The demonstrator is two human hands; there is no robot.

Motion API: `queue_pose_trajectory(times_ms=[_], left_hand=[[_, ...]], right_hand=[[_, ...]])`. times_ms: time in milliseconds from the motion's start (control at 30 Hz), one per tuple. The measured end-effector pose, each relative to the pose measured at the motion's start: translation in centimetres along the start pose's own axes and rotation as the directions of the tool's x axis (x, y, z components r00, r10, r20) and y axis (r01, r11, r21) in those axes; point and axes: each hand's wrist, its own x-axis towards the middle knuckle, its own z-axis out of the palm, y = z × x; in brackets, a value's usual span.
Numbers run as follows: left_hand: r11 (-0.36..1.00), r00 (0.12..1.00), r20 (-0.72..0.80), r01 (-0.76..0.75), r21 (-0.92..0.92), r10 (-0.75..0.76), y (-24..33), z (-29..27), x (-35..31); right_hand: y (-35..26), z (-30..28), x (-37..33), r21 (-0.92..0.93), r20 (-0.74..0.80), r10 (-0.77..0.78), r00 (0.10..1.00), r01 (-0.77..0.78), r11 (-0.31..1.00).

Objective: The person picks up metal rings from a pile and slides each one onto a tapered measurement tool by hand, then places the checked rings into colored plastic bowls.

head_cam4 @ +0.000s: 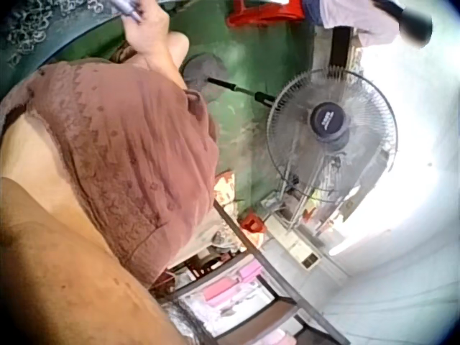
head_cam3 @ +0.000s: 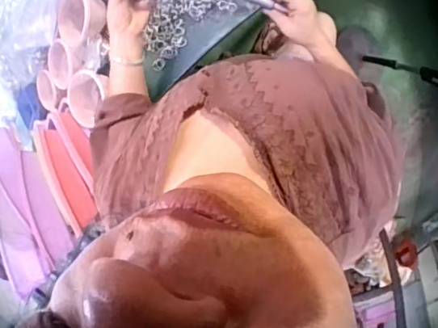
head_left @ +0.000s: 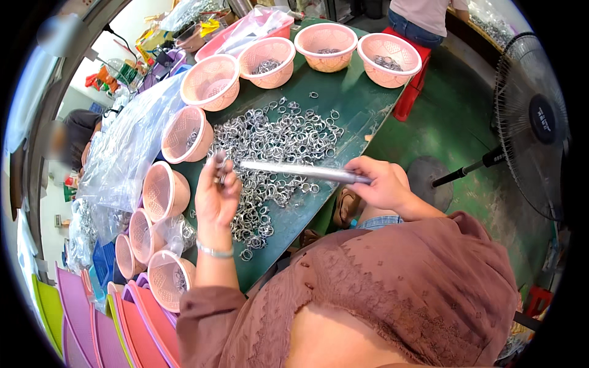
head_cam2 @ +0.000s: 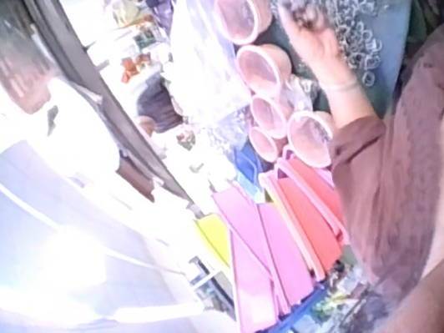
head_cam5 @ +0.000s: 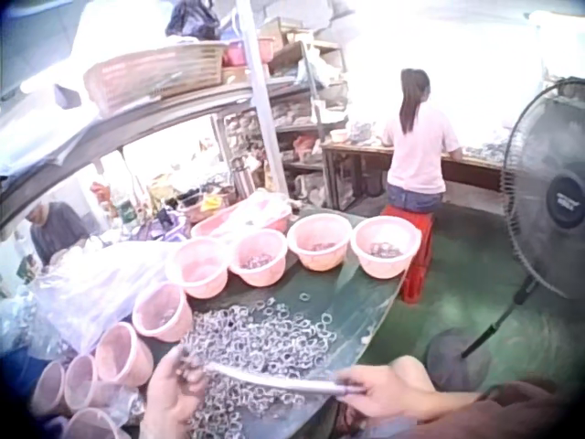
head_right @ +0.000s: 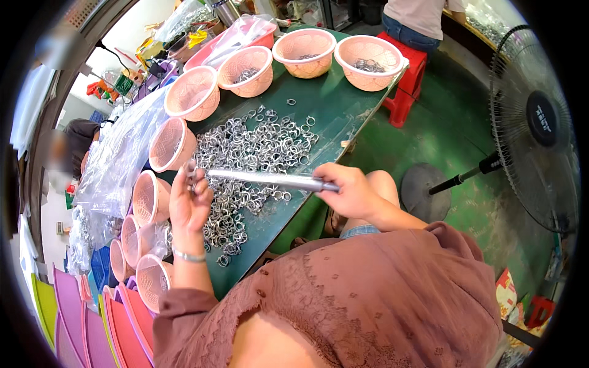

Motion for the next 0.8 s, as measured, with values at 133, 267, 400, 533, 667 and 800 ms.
queue_pose_trajectory(times_ms=[133,267,400,533,667,800], left_hand=[[0.988,0.982,0.12,0.151,-0.013,-0.149,-1.1,3.8,4.5],[0.976,0.915,0.341,0.216,0.034,-0.215,-2.7,8.1,8.6],[0.961,0.869,0.412,0.266,0.08,-0.275,-4.0,11.0,11.2],[0.945,0.833,0.448,0.297,0.136,-0.326,-5.3,13.1,14.1],[0.926,0.827,0.418,0.313,0.213,-0.376,-6.4,14.6,18.1],[0.92,0.944,0.2,0.18,0.349,-0.261,-6.6,18.8,23.0]], right_hand=[[3.5,-2.2,-2.4,0.204,-0.15,0.196,0.969,-0.164,0.965],[4.8,-5.1,-4.2,0.377,-0.257,0.241,0.936,-0.132,0.917],[5.5,-6.8,-5.4,0.393,-0.303,0.277,0.912,-0.146,0.908],[5.8,-7.7,-6.3,0.421,-0.338,0.319,0.885,-0.161,0.893],[6.1,-8.3,-6.9,0.441,-0.347,0.345,0.872,-0.172,0.881],[6.8,-8.5,-7.1,0.439,-0.358,0.355,0.864,-0.18,0.88]])
